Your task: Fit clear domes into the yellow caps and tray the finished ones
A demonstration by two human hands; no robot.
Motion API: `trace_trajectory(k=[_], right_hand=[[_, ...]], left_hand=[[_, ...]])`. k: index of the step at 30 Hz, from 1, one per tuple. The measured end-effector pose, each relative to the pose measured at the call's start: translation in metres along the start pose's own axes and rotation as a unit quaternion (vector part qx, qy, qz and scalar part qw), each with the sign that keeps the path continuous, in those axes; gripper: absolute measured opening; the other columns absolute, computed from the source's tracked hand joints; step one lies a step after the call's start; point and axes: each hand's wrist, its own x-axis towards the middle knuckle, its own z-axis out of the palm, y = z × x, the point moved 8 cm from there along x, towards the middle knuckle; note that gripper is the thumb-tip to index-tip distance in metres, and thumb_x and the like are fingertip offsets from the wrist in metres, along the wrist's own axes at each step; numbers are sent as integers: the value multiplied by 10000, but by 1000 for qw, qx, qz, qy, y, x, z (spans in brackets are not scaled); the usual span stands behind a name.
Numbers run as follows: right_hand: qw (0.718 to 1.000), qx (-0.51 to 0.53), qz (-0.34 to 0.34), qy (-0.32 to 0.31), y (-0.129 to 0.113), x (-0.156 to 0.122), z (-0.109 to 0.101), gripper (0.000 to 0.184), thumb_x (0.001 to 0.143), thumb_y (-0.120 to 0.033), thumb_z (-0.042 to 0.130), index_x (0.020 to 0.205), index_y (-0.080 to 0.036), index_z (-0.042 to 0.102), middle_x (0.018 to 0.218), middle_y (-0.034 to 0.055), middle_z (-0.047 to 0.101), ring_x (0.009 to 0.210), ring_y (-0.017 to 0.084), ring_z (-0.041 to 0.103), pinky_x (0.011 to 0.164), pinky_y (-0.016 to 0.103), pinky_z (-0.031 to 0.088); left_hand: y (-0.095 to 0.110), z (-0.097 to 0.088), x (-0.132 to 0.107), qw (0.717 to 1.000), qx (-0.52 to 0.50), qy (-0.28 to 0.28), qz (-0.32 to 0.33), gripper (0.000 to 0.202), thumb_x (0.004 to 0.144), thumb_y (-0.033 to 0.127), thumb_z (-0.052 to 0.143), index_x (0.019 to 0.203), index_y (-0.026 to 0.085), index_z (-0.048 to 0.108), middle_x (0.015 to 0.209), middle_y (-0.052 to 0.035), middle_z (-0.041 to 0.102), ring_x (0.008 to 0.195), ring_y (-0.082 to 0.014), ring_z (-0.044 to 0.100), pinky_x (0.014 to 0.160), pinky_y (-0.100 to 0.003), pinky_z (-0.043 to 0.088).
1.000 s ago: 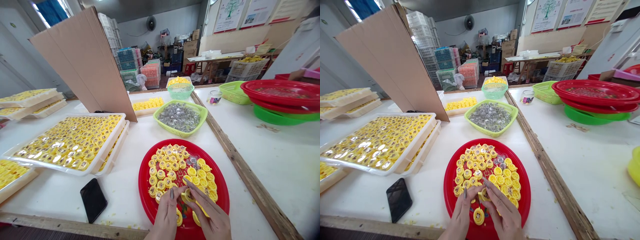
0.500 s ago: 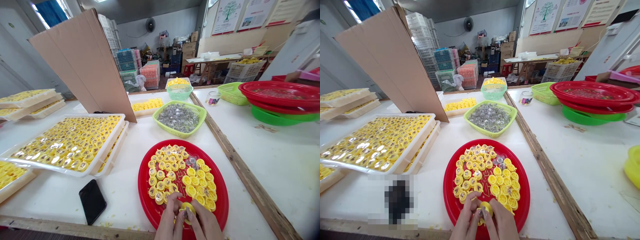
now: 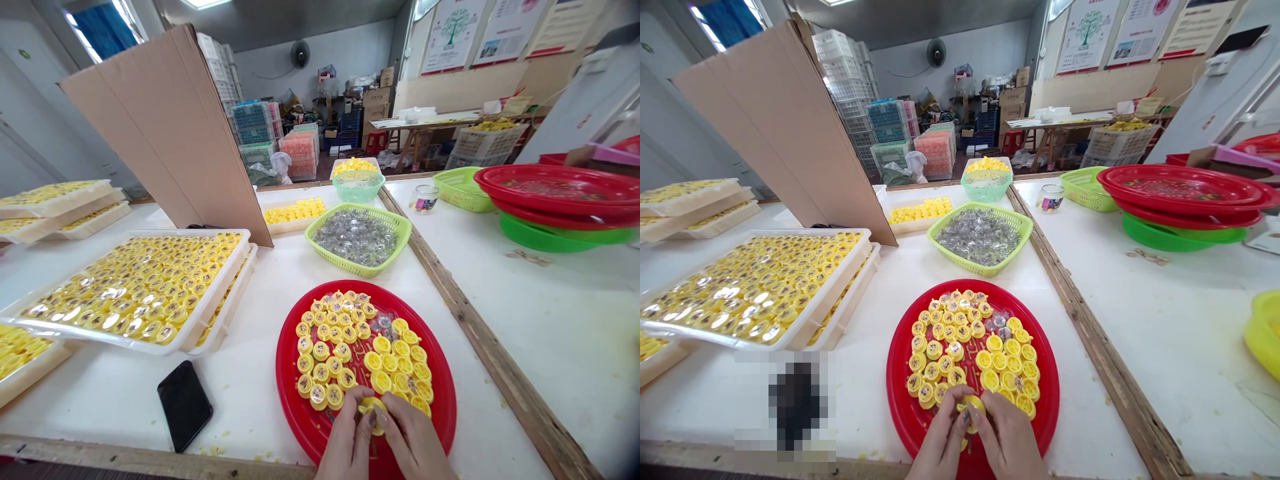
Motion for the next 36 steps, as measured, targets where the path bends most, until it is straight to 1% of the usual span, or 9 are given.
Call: trace_trajectory(k=[3, 5, 8, 12, 15, 19, 23, 30, 36], right_hand=[[997, -69, -27, 9, 7, 33, -16, 226, 979, -346, 411, 839, -233, 549, 746, 29, 650, 672, 191, 632, 617, 315, 538], [984, -157, -72, 46, 13, 65, -26, 211, 968, -313, 420, 1038, -211, 591, 946, 93, 703, 930, 253, 658, 806, 392, 553], [968, -223, -118, 17, 28, 113, -18, 353, 934, -225, 415, 1244, -201, 582, 1236, 106, 667, 1250, 293, 530, 1015, 479, 471], [962, -228, -145, -33, 43, 152, 5, 388, 865, -164, 473, 1209, -205, 647, 1227, 79, 688, 1286, 291, 513, 1078, 518, 418], [964, -216, -149, -48, 48, 160, 16, 335, 863, -149, 475, 1108, -182, 702, 1152, 102, 722, 1229, 299, 568, 1081, 545, 407], [974, -180, -137, -33, 49, 162, 12, 320, 851, -106, 470, 1001, -228, 725, 1062, 72, 753, 1142, 278, 631, 1071, 547, 418], [987, -118, -105, 24, 41, 152, -13, 232, 880, -194, 494, 972, -236, 702, 1076, 76, 741, 1101, 279, 643, 1014, 517, 468], [995, 1, 18, 93, 37, 102, -62, 217, 911, -388, 526, 958, -206, 634, 935, 80, 744, 796, 221, 711, 705, 348, 587], [944, 242, 200, 102, 67, 54, -74, 392, 707, -550, 754, 849, -194, 672, 823, 82, 738, 743, 233, 688, 595, 304, 568]], left_hand=[[3, -4, 0, 999, 51, -4, 17, 376, 1006, 406, 334, 1299, 178, 395, 1156, -127, 584, 1031, -209, 565, 948, -369, 439], [5, -1, 1, 992, 118, -36, 28, 327, 998, 316, 368, 1294, 183, 415, 1166, -123, 591, 1048, -214, 563, 953, -370, 441], [7, 5, 4, 958, 274, -69, 55, 271, 961, 189, 410, 1216, 197, 504, 1120, -97, 624, 1049, -241, 540, 963, -412, 429], [-3, 5, 9, 894, 438, -71, 67, 250, 945, 138, 416, 1101, 231, 589, 1036, -56, 643, 1015, -259, 523, 954, -473, 407], [-9, 4, 10, 873, 476, -76, 72, 204, 948, 184, 462, 1078, 242, 608, 1067, -53, 630, 1026, -256, 528, 956, -472, 406], [-4, -3, 10, 867, 490, -42, 81, 207, 923, 163, 509, 1064, 256, 629, 1161, -55, 601, 1083, -264, 525, 955, -462, 410], [13, -8, 18, 868, 489, 9, 85, 234, 944, 190, 485, 1129, 267, 606, 1127, -35, 614, 1068, -250, 541, 955, -454, 420], [15, 15, 58, 841, 539, -33, 42, 446, 819, 358, 695, 1198, 146, 595, 1204, -115, 608, 1141, -327, 524, 1028, -505, 387], [13, 10, 59, 840, 539, -48, 46, 303, 894, 187, 520, 1186, 166, 600, 1220, -118, 602, 1163, -316, 513, 1028, -513, 375]])
